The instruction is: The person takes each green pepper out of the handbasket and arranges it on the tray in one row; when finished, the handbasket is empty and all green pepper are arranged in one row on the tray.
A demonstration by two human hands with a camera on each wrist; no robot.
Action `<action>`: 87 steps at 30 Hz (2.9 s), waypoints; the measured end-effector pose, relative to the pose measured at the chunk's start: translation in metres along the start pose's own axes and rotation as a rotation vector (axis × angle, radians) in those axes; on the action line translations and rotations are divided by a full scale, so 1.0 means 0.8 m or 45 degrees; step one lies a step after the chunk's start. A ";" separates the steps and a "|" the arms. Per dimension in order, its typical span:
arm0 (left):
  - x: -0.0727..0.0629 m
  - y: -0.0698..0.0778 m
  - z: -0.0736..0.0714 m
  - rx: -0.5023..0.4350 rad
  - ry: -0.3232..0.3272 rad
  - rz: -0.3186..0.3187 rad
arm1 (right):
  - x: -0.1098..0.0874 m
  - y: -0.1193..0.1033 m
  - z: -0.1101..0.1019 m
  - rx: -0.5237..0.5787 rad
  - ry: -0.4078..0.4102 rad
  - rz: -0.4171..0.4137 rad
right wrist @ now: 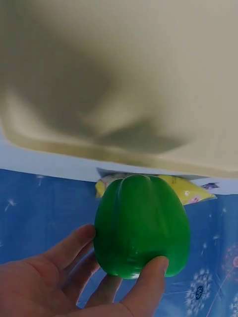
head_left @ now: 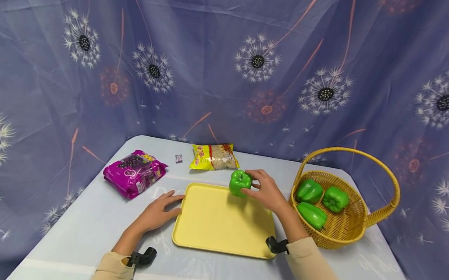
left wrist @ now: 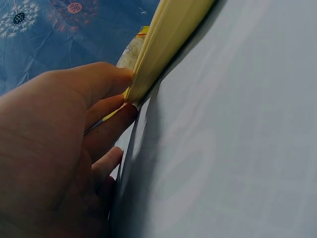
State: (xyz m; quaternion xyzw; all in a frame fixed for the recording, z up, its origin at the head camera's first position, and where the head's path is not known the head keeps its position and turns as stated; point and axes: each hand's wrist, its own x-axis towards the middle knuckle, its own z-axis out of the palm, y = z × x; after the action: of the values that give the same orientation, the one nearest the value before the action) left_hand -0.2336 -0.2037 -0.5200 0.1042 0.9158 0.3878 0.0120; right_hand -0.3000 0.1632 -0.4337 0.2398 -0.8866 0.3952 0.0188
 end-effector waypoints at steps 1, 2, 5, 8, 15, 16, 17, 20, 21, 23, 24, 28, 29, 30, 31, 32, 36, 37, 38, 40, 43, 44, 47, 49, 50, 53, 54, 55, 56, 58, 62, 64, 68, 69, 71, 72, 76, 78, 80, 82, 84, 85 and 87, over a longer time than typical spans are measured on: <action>0.000 -0.001 0.000 -0.003 -0.001 0.001 | 0.002 -0.001 0.003 -0.001 0.000 0.003; -0.001 -0.001 0.000 -0.005 -0.006 -0.005 | 0.004 -0.002 0.007 -0.004 0.000 0.009; -0.002 -0.005 0.001 0.001 -0.014 -0.009 | 0.011 -0.006 0.017 -0.030 -0.007 0.022; -0.002 -0.007 0.001 0.009 -0.005 -0.004 | 0.017 -0.010 0.027 -0.038 -0.003 0.024; -0.003 -0.005 -0.001 -0.005 -0.012 -0.008 | 0.029 -0.015 0.046 -0.025 -0.018 0.036; -0.003 -0.004 -0.001 -0.003 -0.013 -0.006 | 0.031 -0.016 0.048 -0.016 -0.022 0.037; -0.002 -0.004 -0.001 -0.001 -0.013 -0.004 | 0.033 -0.017 0.050 -0.011 -0.024 0.036; -0.001 -0.002 -0.002 0.005 -0.013 0.000 | 0.040 -0.021 0.059 0.009 -0.028 0.034; -0.001 -0.001 -0.003 0.003 -0.014 -0.001 | 0.042 -0.022 0.062 0.014 -0.031 0.032; -0.001 0.000 -0.003 0.005 -0.015 0.000 | 0.046 -0.024 0.070 0.014 -0.034 0.024; 0.000 0.000 -0.002 0.007 -0.014 0.004 | 0.048 -0.026 0.074 0.019 -0.036 0.022; 0.001 -0.001 0.000 0.014 -0.009 0.007 | 0.053 -0.032 0.088 0.034 -0.062 0.004; 0.001 -0.001 0.000 0.014 -0.010 0.008 | 0.054 -0.033 0.092 0.040 -0.065 0.004; 0.001 -0.001 0.000 0.012 -0.010 0.010 | 0.054 -0.035 0.094 0.036 -0.066 0.004; 0.001 -0.001 0.001 0.010 -0.013 0.009 | 0.055 -0.036 0.097 0.035 -0.063 0.005; 0.001 0.000 0.001 0.008 -0.014 0.010 | 0.056 -0.038 0.100 0.038 -0.059 0.007; 0.001 0.000 0.001 0.015 -0.006 0.014 | 0.059 -0.045 0.113 0.021 -0.019 0.002; 0.000 0.000 0.000 0.017 -0.004 0.012 | 0.061 -0.046 0.116 0.017 -0.009 -0.001; 0.000 -0.001 0.000 0.019 -0.003 0.011 | 0.062 -0.048 0.119 0.013 -0.001 -0.007; 0.000 -0.002 0.000 0.018 -0.001 0.011 | 0.064 -0.052 0.126 -0.006 0.016 -0.022; 0.001 -0.003 0.000 0.019 -0.006 0.013 | 0.068 -0.058 0.133 -0.001 0.030 -0.030; 0.001 -0.003 -0.001 0.022 -0.005 0.014 | 0.069 -0.060 0.135 0.001 0.033 -0.032; 0.001 -0.004 -0.002 0.031 0.002 0.014 | 0.074 -0.064 0.143 0.016 0.034 -0.025; 0.001 -0.004 -0.002 0.028 0.003 0.009 | 0.076 -0.066 0.147 0.031 0.027 -0.026; 0.001 -0.003 -0.003 0.026 -0.001 0.007 | 0.077 -0.067 0.149 0.041 0.024 -0.025; 0.001 -0.003 -0.003 0.017 -0.013 0.010 | 0.077 -0.068 0.152 0.054 0.021 -0.021; 0.000 -0.003 -0.004 0.016 -0.015 0.010 | 0.077 -0.068 0.152 0.051 0.019 -0.021; 0.001 -0.002 -0.003 0.018 -0.014 0.014 | 0.076 -0.068 0.150 0.047 0.017 -0.019; 0.001 -0.002 -0.003 0.019 -0.011 0.017 | 0.075 -0.067 0.147 0.041 0.012 -0.015; 0.002 -0.002 -0.002 0.017 -0.007 0.017 | 0.071 -0.067 0.138 0.022 -0.008 -0.011; 0.004 -0.001 -0.002 0.025 -0.015 0.027 | 0.061 -0.064 0.111 -0.021 -0.026 -0.048; 0.005 0.000 -0.003 0.032 -0.009 0.029 | 0.055 -0.060 0.097 -0.046 -0.017 -0.085; 0.006 0.000 -0.003 0.039 0.010 0.026 | 0.044 -0.048 0.068 -0.081 0.007 -0.131; 0.005 0.000 -0.003 0.031 0.012 0.025 | 0.040 -0.046 0.061 -0.097 0.008 -0.138; 0.004 0.000 -0.003 0.027 0.013 0.025 | 0.031 -0.043 0.045 -0.149 0.013 -0.151; 0.004 0.001 -0.002 0.026 0.010 0.023 | 0.026 -0.041 0.037 -0.183 0.014 -0.162; 0.001 0.000 -0.001 0.019 0.000 0.014 | 0.002 -0.032 0.003 -0.303 0.026 -0.189; 0.000 -0.001 -0.002 0.018 -0.005 0.015 | -0.010 -0.027 -0.013 -0.328 0.040 -0.191; 0.000 -0.001 -0.005 0.022 -0.004 0.016 | -0.020 -0.020 -0.027 -0.341 0.058 -0.193; 0.000 0.000 -0.008 0.026 0.000 0.012 | -0.031 -0.014 -0.041 -0.328 0.075 -0.186; -0.001 0.001 -0.008 0.023 -0.004 0.004 | -0.041 -0.007 -0.055 -0.319 0.087 -0.182; 0.000 0.001 -0.007 0.025 -0.006 0.005 | -0.046 -0.003 -0.063 -0.320 0.093 -0.178; 0.000 0.000 -0.004 0.025 -0.008 0.007 | -0.056 0.005 -0.079 -0.328 0.095 -0.163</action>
State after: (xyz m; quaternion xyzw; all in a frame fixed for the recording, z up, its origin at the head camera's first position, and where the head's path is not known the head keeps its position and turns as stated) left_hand -0.2341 -0.2059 -0.5177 0.1080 0.9193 0.3783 0.0129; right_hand -0.2721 0.2285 -0.4033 0.2764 -0.9116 0.2847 0.1076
